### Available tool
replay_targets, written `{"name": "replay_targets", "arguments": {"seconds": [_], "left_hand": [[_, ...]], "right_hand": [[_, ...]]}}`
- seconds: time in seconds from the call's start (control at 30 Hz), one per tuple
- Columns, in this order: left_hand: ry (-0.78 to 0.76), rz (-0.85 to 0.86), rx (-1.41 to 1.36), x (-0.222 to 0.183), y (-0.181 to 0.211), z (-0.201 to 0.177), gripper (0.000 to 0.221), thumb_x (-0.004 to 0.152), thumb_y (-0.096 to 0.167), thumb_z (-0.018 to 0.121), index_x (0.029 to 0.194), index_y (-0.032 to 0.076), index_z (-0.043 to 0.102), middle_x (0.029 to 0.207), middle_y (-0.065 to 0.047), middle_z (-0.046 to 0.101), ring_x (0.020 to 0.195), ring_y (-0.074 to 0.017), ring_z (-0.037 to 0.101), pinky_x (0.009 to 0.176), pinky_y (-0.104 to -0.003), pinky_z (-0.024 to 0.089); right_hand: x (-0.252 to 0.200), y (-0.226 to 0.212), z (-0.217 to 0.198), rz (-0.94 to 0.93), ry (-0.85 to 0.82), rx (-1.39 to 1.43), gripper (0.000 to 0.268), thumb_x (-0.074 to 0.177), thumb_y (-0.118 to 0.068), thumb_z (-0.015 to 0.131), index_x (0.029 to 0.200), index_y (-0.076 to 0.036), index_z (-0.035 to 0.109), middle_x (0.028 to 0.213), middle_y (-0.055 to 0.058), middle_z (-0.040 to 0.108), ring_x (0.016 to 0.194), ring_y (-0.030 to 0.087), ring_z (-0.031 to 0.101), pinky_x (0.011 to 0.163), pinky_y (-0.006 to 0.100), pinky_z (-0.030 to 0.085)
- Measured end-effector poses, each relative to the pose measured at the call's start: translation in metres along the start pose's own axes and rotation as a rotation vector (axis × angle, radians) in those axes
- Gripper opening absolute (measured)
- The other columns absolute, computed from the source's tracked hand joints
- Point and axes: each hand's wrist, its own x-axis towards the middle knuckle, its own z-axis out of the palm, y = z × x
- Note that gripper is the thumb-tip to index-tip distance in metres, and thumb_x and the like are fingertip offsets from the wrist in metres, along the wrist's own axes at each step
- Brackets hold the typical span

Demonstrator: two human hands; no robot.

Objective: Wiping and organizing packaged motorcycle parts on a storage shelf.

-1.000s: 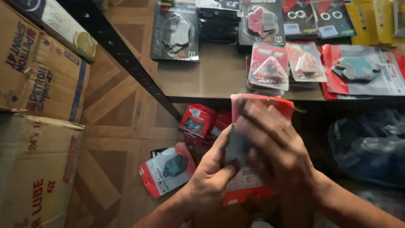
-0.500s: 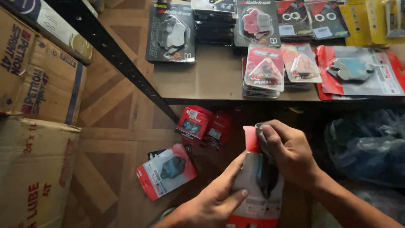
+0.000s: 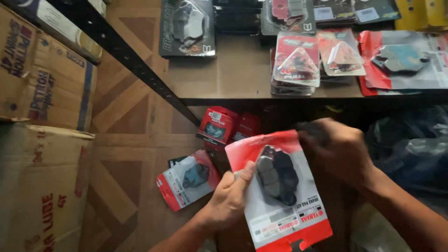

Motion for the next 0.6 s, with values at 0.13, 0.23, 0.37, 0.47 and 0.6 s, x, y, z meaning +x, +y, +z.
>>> {"name": "replay_targets", "arguments": {"seconds": [0.13,0.23,0.37,0.47,0.6], "left_hand": [[0.081,-0.021,0.03,0.003,-0.009,-0.009,0.042,0.111,0.038,0.043,0.094,0.007,0.066,0.072,0.01,0.052,0.063,-0.0011,0.041,0.053,-0.023,0.034],[0.097,-0.032,0.025,0.009,-0.01,-0.002,0.045,0.113,0.038,0.043,0.092,0.004,0.063,0.073,0.007,0.053,0.063,-0.0029,0.044,0.053,-0.024,0.036],[0.23,0.039,0.004,0.001,0.037,0.007,0.044,0.111,0.034,0.041,0.1,-0.002,0.065,0.077,0.003,0.061,0.065,-0.0058,0.052,0.057,-0.026,0.043],[0.388,0.129,-0.006,-0.004,0.037,-0.02,0.045,0.108,0.029,0.039,0.107,-0.007,0.066,0.081,-0.002,0.069,0.067,-0.0088,0.06,0.06,-0.027,0.049],[0.421,0.348,1.115,-0.003,-0.043,-0.056,0.044,0.104,0.014,0.041,0.144,0.0,0.049,0.08,-0.004,0.061,0.068,-0.0166,0.056,0.067,-0.034,0.048]], "right_hand": [[-0.003,-0.034,-0.016,-0.051,0.316,0.163,0.029,0.102,-0.01,0.076,0.128,-0.004,0.065,0.109,0.014,0.073,0.095,0.027,0.076,0.085,0.032,0.06],[-0.005,-0.07,-0.003,-0.191,0.05,0.235,0.062,0.074,-0.005,0.08,0.132,-0.001,0.059,0.13,0.023,0.065,0.118,0.039,0.068,0.1,0.042,0.057],[-0.044,-0.067,0.007,-0.174,-0.072,0.324,0.077,0.065,-0.003,0.081,0.137,0.002,0.054,0.136,0.027,0.061,0.125,0.045,0.063,0.103,0.047,0.052],[-0.065,-0.048,0.016,-0.201,-0.125,0.395,0.076,0.068,-0.002,0.082,0.139,0.001,0.054,0.136,0.024,0.064,0.124,0.042,0.066,0.104,0.045,0.054],[-0.037,-0.063,-0.006,-0.146,0.131,0.31,0.058,0.083,-0.009,0.079,0.134,-0.001,0.055,0.136,0.019,0.063,0.121,0.038,0.068,0.105,0.043,0.056]]}}
